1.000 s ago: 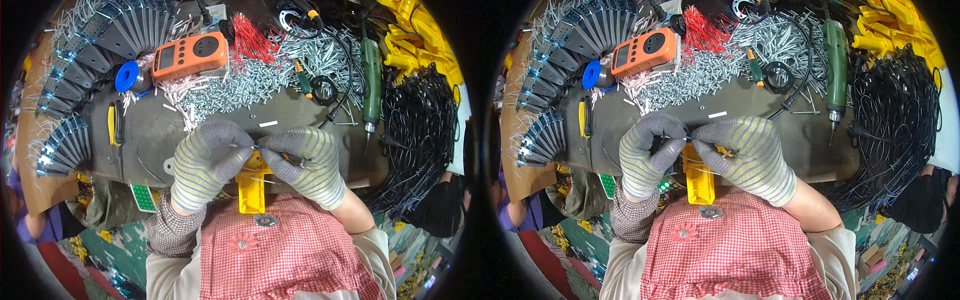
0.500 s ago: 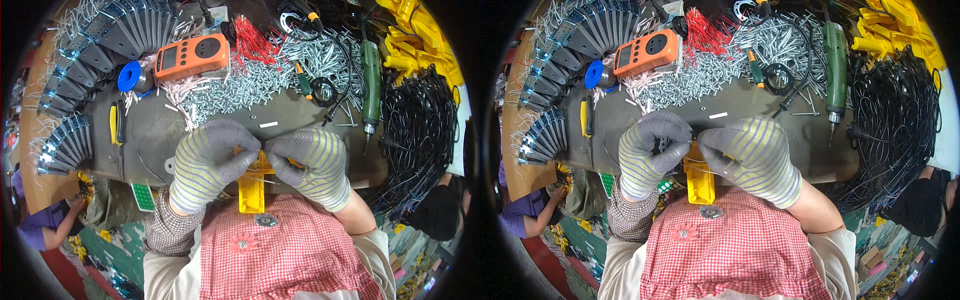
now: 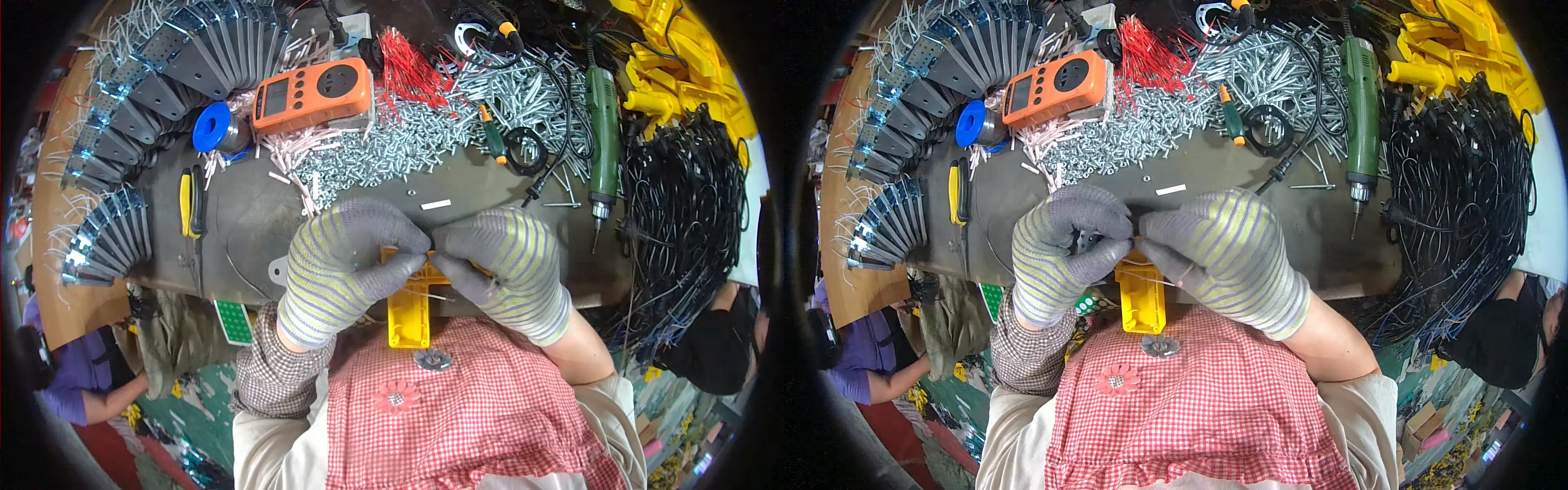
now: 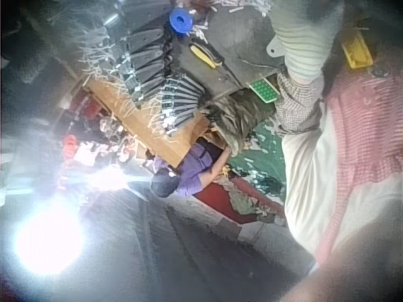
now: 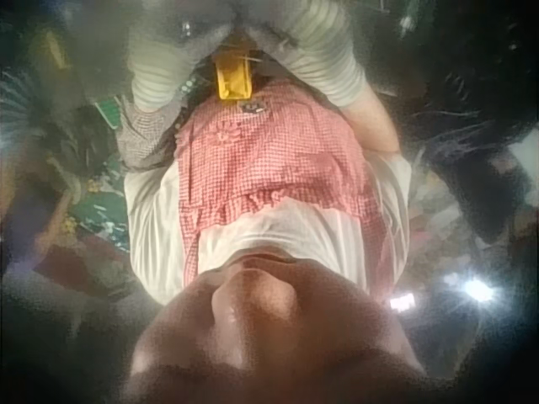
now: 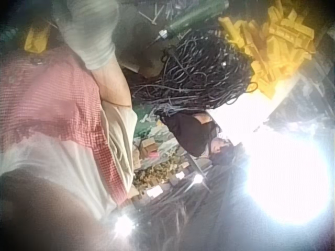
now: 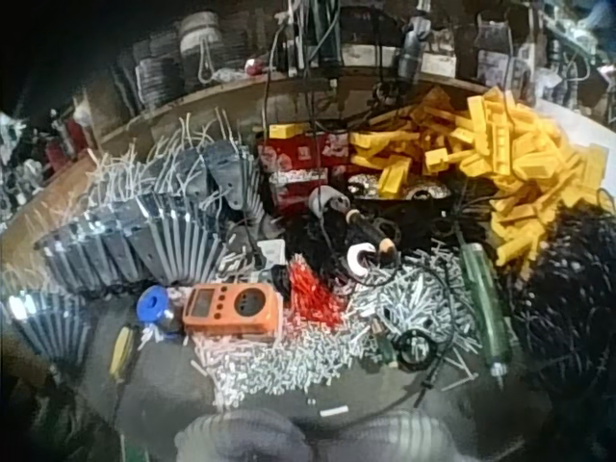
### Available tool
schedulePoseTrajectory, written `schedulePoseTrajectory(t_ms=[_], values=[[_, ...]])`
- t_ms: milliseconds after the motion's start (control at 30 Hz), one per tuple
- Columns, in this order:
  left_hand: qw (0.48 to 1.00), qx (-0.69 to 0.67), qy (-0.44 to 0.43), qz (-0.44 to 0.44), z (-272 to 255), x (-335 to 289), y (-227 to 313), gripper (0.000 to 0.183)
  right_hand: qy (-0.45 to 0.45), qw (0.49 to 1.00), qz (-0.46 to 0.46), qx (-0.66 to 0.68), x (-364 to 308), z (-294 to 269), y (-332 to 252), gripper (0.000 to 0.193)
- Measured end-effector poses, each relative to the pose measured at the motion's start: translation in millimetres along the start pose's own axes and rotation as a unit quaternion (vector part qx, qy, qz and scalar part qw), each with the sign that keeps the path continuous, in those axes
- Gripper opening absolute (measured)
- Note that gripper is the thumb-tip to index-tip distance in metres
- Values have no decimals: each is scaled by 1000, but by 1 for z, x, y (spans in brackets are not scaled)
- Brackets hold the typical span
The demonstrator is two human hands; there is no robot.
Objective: The person assembles small electronic components, a small PCB, and wires into a yellow plastic housing by screwing them together with an electric screwdriver, wiring them with pliers, and soldering them with a soldering iron.
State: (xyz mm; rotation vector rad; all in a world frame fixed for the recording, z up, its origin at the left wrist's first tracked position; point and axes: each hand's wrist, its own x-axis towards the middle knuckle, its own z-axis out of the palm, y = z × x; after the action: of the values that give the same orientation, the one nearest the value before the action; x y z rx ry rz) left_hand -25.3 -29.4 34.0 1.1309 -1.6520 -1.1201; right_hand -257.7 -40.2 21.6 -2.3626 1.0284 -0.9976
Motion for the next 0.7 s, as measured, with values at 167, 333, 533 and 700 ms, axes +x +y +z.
schedulePoseTrajectory(t_ms=[167, 333, 533, 700], values=[[997, -8, -24, -70, 0, 2, 6, 16, -18, 932, 110, 344, -8, 1, 3, 50], [997, 11, -43, -66, 8, 7, 8, 15, 4, 954, 48, 297, -6, 1, 6, 43], [997, -16, -34, -60, 14, 12, 11, 17, 5, 989, -8, 147, -3, -11, 12, 41], [1000, 5, 2, -31, 16, 13, 14, 15, -20, 944, 100, 314, -11, -21, 10, 48]])
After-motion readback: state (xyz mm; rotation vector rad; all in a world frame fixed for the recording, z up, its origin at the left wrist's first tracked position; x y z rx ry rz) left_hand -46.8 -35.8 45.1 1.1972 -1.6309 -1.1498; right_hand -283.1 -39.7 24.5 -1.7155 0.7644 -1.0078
